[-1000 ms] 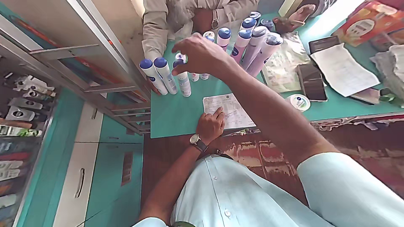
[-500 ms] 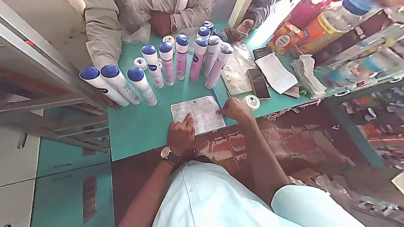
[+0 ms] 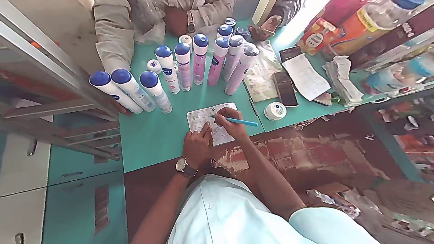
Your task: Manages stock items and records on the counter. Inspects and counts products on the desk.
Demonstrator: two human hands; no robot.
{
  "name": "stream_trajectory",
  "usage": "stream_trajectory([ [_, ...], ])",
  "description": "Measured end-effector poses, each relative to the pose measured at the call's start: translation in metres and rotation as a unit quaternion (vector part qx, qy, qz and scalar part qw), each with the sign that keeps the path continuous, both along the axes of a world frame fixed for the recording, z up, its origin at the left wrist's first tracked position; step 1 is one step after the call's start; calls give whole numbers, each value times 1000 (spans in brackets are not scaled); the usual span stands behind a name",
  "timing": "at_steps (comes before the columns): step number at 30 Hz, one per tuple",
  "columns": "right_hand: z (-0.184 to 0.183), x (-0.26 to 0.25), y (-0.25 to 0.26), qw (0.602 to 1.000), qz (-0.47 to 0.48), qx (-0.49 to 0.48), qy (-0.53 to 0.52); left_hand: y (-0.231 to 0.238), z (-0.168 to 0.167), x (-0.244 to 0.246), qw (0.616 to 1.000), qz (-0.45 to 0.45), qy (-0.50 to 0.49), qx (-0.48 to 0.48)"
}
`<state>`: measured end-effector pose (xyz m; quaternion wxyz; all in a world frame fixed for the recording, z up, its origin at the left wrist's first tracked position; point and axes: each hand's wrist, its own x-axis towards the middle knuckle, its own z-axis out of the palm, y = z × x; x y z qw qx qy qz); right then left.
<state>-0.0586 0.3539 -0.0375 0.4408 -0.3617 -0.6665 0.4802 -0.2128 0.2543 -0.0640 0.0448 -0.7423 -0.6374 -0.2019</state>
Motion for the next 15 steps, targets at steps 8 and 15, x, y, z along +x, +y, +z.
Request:
stream_trajectory([
  [8, -17, 1, 7, 990, -69, 62, -108, 2, -5, 0, 1000, 7, 5, 25],
  [15, -16, -1, 7, 984, -69, 86, -142, 2, -5, 0, 1000, 7, 5, 18],
])
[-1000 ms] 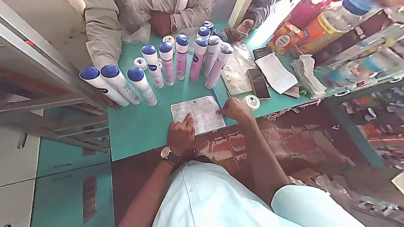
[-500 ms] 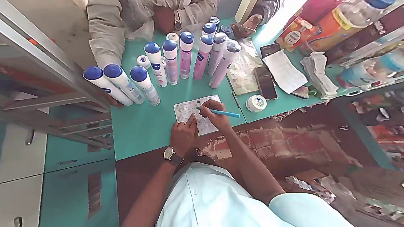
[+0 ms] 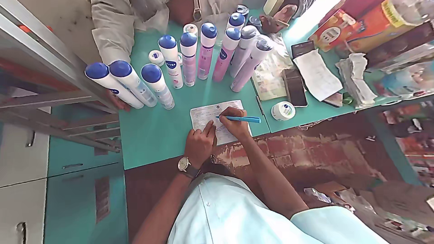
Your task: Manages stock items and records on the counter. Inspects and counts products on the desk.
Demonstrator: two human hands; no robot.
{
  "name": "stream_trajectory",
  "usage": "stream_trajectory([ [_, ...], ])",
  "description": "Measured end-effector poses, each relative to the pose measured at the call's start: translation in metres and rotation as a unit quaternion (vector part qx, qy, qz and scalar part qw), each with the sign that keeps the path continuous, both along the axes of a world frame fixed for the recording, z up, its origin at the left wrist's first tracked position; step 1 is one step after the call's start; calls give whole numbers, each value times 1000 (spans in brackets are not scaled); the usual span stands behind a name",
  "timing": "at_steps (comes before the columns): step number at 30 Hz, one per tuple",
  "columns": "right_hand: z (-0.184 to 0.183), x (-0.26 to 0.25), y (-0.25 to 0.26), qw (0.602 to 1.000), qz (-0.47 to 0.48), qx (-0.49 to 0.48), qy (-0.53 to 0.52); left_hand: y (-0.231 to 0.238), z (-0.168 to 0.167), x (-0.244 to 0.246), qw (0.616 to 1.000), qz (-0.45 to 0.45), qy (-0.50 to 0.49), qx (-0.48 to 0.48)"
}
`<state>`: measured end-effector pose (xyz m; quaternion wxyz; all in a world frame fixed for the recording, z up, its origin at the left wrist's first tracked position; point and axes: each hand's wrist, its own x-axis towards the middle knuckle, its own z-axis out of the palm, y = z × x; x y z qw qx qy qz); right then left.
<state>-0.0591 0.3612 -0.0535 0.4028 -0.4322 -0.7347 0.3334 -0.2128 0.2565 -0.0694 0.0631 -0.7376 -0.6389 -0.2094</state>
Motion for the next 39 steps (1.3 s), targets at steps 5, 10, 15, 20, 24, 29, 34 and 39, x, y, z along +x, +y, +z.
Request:
stream_trajectory([
  [5, -1, -1, 1, 1000, 6, 7, -14, 1, 0, 0, 1000, 0, 0, 6],
  [10, -2, -2, -6, 996, -61, 49, 42, 1, 2, 0, 1000, -5, 2, -2],
  [15, -1, 8, 0, 963, -54, -93, 246, -1, 2, 0, 1000, -9, -3, 9],
  [20, 4, 6, 1, 959, -48, -90, 263, -1, 5, 2, 1000, -14, -7, -1],
  [24, 13, -4, -1, 970, -20, -45, 239, -2, 9, -1, 1000, -5, -7, -2],
  [29, 50, -17, 3, 977, 24, -59, 204, -2, 10, 4, 1000, 2, 6, 1],
  [34, 57, -60, 4, 967, 133, -185, 112, -5, 29, 4, 994, 13, 6, -112],
  [39, 69, -78, 8, 985, 147, -11, 87, -6, 41, 4, 985, -3, -13, -173],
])
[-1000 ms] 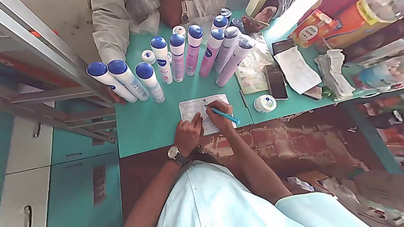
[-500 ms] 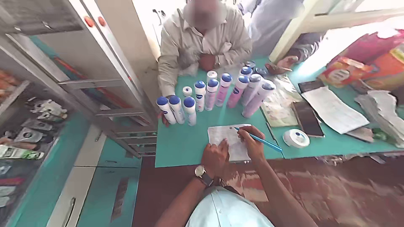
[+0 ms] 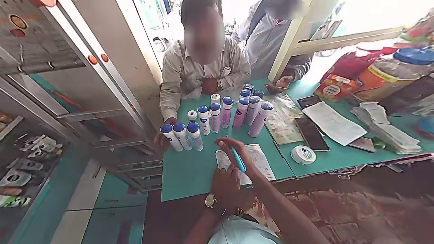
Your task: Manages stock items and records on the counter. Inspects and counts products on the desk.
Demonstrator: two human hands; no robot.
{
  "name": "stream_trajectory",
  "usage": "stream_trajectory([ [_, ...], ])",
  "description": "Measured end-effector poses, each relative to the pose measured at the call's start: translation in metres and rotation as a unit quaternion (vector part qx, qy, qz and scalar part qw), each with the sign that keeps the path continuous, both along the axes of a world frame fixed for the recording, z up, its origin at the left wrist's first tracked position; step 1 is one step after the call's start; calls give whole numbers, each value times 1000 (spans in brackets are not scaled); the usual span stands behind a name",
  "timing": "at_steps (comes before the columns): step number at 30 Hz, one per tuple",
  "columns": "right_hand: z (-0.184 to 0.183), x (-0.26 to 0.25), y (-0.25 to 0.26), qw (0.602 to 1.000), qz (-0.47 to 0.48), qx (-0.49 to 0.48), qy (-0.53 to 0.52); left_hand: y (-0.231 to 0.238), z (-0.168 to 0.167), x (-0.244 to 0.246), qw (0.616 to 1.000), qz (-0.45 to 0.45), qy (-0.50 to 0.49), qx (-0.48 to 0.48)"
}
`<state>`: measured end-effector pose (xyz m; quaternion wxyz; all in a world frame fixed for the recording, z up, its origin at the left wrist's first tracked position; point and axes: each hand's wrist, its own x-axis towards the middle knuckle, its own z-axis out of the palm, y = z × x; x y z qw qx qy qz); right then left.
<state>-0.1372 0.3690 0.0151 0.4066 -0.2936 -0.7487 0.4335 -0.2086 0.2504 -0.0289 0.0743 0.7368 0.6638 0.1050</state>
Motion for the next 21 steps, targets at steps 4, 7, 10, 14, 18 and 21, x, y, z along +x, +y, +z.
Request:
stream_trajectory([
  [4, 65, 5, 23, 987, -61, 144, 23, 5, -26, -2, 987, 10, 14, 159],
  [7, 115, -3, 44, 971, -38, 234, -26, 2, -35, 1, 982, 10, 16, 187],
  [10, 150, -35, 81, 938, 20, 300, -171, 7, -38, -1, 982, -2, 15, 190],
  [14, 161, -80, 113, 886, 82, 305, -340, 8, -39, -3, 978, -3, 22, 206],
  [18, 157, -95, 113, 859, 87, 293, -411, 7, -40, -3, 979, -4, 19, 204],
  [21, 152, -99, 112, 843, 95, 299, -437, 6, -40, -3, 979, -5, 19, 204],
])
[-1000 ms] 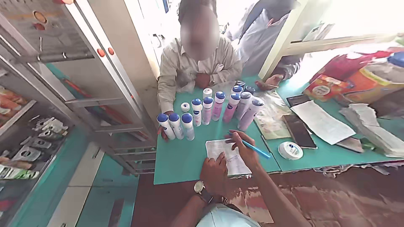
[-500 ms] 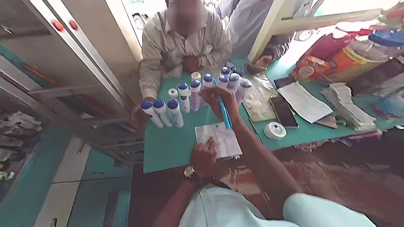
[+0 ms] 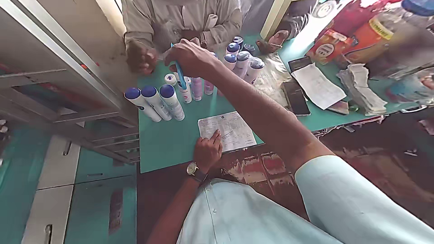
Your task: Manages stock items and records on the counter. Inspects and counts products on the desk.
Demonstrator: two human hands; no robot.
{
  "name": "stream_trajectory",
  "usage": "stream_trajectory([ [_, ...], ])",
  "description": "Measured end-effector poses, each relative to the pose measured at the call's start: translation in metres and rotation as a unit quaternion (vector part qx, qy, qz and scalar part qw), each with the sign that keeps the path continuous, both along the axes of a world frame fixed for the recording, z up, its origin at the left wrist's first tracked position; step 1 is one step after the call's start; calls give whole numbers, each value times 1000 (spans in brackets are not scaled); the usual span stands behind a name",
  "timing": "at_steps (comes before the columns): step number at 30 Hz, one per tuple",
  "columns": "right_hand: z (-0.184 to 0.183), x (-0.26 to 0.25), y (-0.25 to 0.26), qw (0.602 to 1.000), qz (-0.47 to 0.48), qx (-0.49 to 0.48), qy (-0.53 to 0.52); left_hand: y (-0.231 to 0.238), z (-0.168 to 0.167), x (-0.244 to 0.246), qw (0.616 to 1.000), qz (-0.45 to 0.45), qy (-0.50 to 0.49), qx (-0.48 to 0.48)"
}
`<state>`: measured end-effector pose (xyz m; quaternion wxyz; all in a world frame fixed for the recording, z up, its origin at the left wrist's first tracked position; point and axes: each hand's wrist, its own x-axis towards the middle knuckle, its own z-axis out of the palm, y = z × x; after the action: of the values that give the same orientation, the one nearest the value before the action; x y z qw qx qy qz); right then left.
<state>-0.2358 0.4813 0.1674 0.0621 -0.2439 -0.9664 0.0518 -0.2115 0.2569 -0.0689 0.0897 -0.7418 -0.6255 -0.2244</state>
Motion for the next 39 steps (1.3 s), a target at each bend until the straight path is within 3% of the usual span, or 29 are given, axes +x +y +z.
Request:
stream_trajectory([
  [39, -10, 0, 0, 1000, 18, -24, 7, 1, 1, 1, 1000, 6, 9, -5],
])
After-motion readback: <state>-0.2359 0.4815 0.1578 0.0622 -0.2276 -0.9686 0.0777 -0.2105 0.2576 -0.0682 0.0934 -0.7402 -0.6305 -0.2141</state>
